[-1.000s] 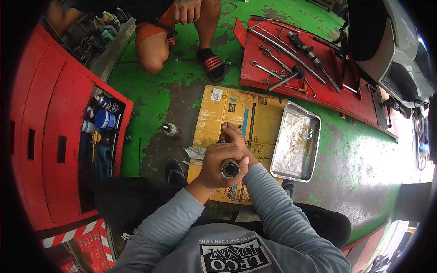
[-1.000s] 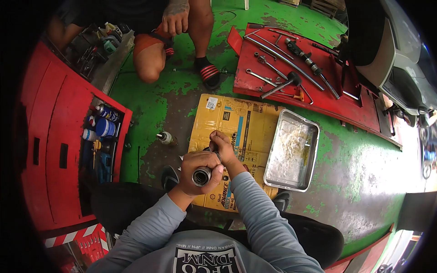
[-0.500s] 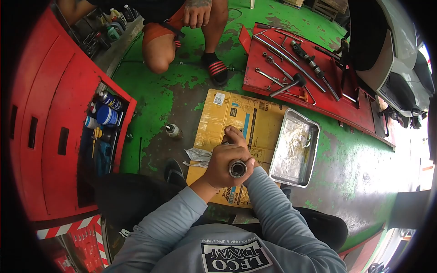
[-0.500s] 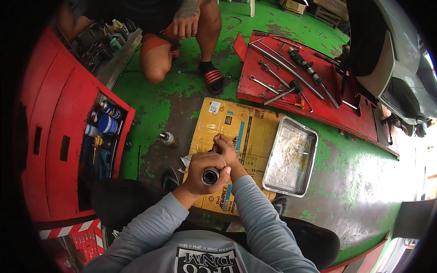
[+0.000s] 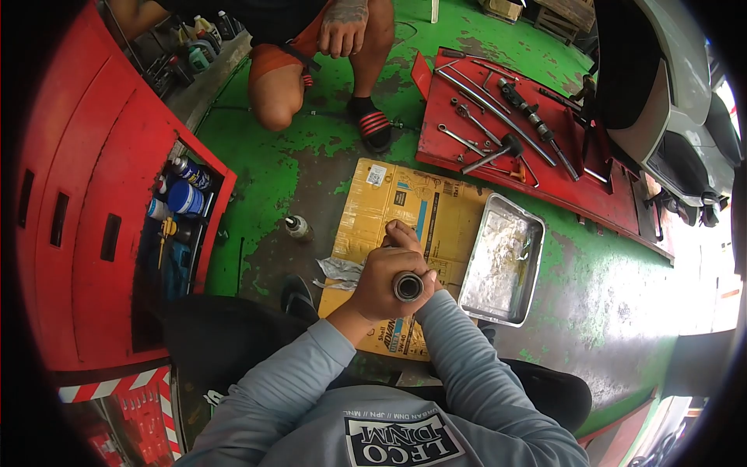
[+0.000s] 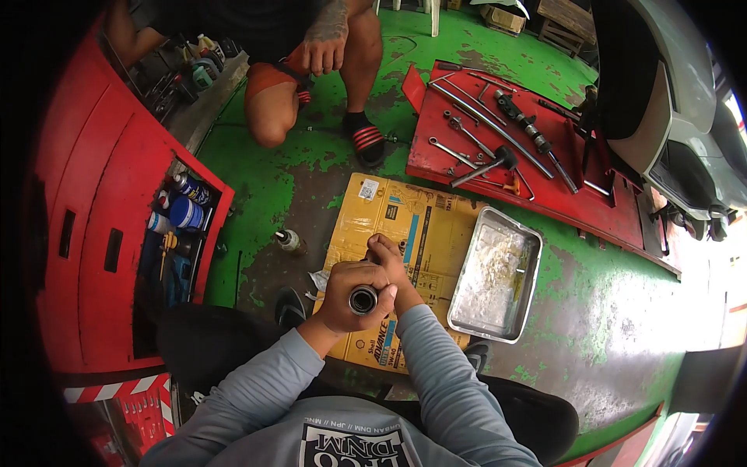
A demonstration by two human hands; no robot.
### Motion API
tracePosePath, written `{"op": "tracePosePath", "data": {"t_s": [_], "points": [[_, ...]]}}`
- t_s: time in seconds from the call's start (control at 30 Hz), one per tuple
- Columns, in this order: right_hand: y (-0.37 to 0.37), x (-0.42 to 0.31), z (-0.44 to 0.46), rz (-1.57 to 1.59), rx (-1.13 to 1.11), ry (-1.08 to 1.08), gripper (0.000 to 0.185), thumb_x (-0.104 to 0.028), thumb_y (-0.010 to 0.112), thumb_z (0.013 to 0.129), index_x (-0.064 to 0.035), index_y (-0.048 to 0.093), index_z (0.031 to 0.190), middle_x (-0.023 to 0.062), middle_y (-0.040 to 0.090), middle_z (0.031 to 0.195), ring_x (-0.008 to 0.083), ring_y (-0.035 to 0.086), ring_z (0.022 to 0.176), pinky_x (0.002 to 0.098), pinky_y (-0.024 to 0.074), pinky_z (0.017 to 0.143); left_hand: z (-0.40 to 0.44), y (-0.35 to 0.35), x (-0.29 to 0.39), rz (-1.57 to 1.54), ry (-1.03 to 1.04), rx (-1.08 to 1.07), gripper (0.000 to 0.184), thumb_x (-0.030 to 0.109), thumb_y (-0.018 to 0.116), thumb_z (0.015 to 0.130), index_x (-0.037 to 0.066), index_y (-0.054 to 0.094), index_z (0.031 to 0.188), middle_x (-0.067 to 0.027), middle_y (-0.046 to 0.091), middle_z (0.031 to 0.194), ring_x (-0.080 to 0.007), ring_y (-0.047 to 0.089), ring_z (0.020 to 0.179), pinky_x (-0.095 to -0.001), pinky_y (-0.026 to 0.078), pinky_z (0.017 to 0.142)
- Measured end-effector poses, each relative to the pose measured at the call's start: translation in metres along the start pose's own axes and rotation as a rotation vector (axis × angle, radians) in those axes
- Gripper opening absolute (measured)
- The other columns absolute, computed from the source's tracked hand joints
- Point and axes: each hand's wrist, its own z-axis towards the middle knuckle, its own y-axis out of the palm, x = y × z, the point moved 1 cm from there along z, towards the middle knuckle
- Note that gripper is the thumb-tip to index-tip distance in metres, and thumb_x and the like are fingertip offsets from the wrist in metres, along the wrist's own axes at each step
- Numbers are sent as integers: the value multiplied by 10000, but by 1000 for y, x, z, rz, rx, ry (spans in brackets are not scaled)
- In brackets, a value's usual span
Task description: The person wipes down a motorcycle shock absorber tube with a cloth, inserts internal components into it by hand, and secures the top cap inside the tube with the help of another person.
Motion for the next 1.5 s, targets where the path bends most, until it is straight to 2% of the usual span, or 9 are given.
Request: {"op": "tracePosePath", "data": {"t_s": [0.2,0.33,0.6,0.67,0.8,0.93,1.07,1.33,1.5], "points": [[-36,48,35,91,-147,117,147,-194,605,1017,-97,573,911,-32,491,683,82,437,597,250,346,549,3,1,-1,-31,-7,19,215,72,721,798,58,555,661,-50,559,589,-180,536,523,-316,414,529],[-2,-5,0,-123,-40,-75,160,-203,597,1025,-89,579,914,-29,505,696,82,448,609,250,363,563,4,-2,-2,-19,-19,13,224,79,718,811,54,552,663,-51,569,604,-174,533,530,-312,414,532],[-26,14,34,72,47,57,234,-269,619,1044,-76,580,919,-6,563,750,96,540,674,252,450,634,20,-11,-9,-50,-181,23,246,125,708,881,40,586,685,-23,591,628,-108,539,578,-294,419,552],[-35,5,43,-14,68,-18,215,-259,649,1035,-50,638,987,26,652,819,103,581,710,260,472,660,24,-15,-14,-68,-226,0,259,139,704,899,37,592,688,-11,591,631,-93,536,590,-291,419,555],[-27,-64,44,-231,113,-207,202,-211,672,1020,-22,711,1080,35,715,901,92,591,758,260,482,710,30,-16,-12,-42,-239,10,266,140,705,909,40,592,691,5,569,626,-73,516,587,-277,409,551],[-9,-140,27,-369,38,-360,210,-182,666,1019,-11,742,1115,8,714,920,87,605,826,258,487,767,30,-14,-12,-37,-279,-26,236,139,725,882,29,589,724,-55,550,619,-133,513,568,-323,420,546],[33,-207,-14,-595,-51,-596,166,-92,744,947,40,762,1047,44,697,918,122,620,857,258,479,793,31,-11,-13,-62,-276,0,243,143,730,881,29,588,720,-57,552,606,-131,516,553,-327,420,539],[66,-240,-64,-596,-179,-443,149,-40,828,828,20,767,951,89,746,932,179,682,905,313,523,812,30,-7,-16,-48,-256,106,186,132,740,884,19,630,787,-49,592,630,-104,548,577,-318,439,549],[82,-247,-76,-924,-269,-581,178,-22,850,779,8,757,928,85,727,906,182,661,843,317,512,780,31,-1,-21,-153,-177,167,162,128,750,889,-17,712,949,-59,674,726,-97,629,667,-298,495,603]]}}
